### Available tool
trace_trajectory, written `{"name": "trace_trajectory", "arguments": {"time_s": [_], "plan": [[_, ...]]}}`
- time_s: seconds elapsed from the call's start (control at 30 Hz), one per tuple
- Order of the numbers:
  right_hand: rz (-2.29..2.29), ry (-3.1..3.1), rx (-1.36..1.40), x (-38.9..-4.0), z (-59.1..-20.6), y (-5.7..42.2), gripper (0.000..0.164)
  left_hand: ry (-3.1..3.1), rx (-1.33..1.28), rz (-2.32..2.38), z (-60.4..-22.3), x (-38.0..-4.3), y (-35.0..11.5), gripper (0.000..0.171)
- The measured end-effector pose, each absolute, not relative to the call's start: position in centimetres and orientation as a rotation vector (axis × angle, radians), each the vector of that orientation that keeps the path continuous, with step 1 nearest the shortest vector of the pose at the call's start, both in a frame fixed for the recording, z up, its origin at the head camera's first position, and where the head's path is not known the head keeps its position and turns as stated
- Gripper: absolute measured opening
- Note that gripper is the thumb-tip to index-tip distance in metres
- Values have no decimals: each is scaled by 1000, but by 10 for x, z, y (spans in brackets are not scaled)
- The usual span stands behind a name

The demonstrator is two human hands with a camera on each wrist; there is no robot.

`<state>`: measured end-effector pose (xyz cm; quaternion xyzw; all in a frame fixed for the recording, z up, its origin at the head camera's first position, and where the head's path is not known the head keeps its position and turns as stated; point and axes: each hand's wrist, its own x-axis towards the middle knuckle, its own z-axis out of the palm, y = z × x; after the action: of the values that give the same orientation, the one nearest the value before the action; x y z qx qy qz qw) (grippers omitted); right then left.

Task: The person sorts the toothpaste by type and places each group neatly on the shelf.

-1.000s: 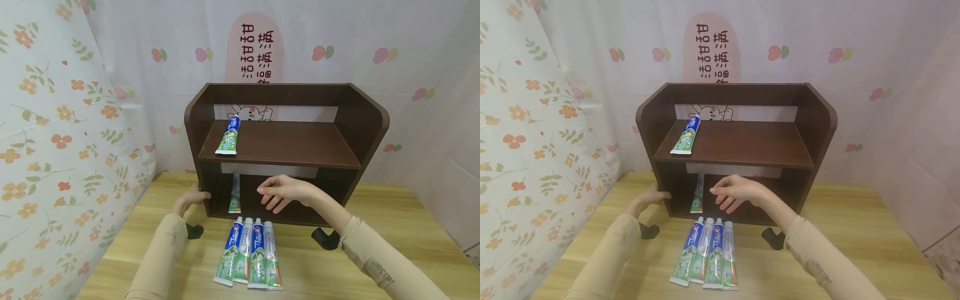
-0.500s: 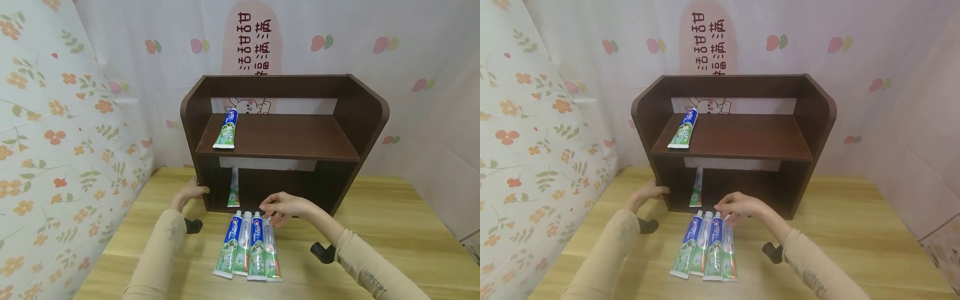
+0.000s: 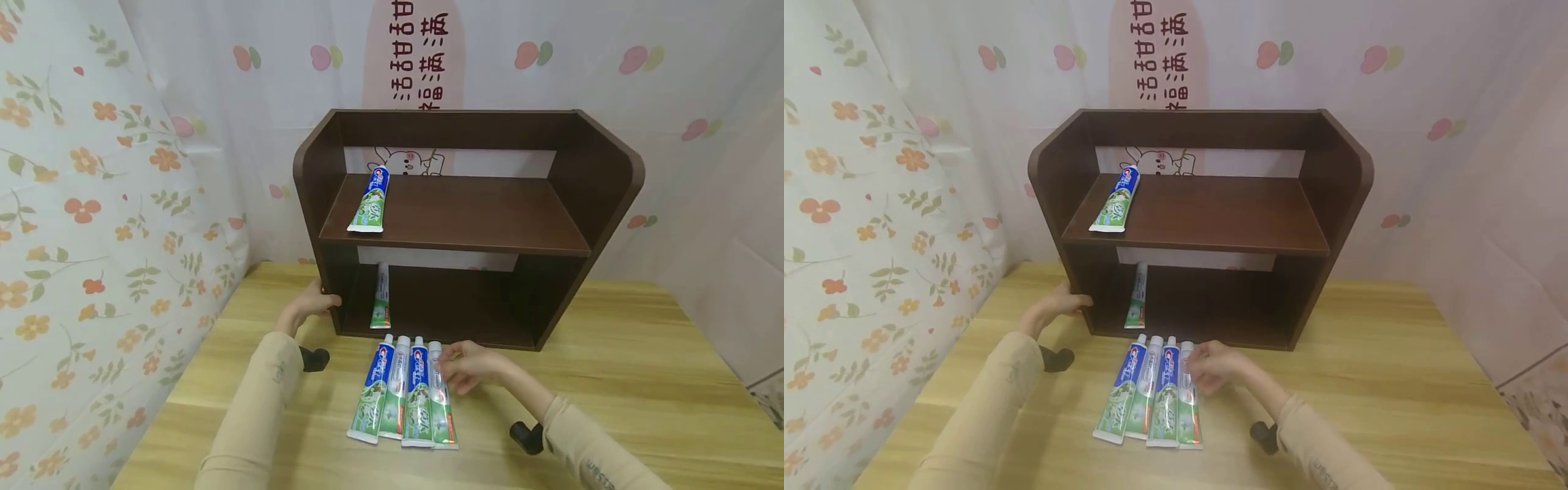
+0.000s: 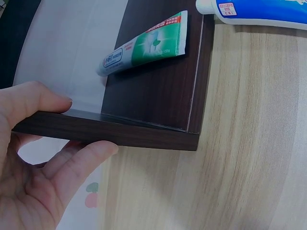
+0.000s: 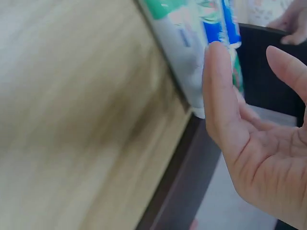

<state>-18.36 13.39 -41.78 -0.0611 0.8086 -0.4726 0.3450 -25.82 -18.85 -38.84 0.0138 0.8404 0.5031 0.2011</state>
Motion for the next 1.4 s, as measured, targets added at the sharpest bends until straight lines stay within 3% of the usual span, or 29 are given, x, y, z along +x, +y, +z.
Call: {"name": "trace_trajectory", "arguments": {"time_s": [0.3,0.7,1.4], "plan": [[-1253,2236,-45,-175,-438,124,55,2351,42,1424,-384,-261,-194,70],[-1273,2348,-15,-158,-456,95,65,2359,11,1409,-377,-255,-200,69],[-1343,2357,14,-150,-455,110,61,2332,13,1421,-390,-259,-191,72]]}}
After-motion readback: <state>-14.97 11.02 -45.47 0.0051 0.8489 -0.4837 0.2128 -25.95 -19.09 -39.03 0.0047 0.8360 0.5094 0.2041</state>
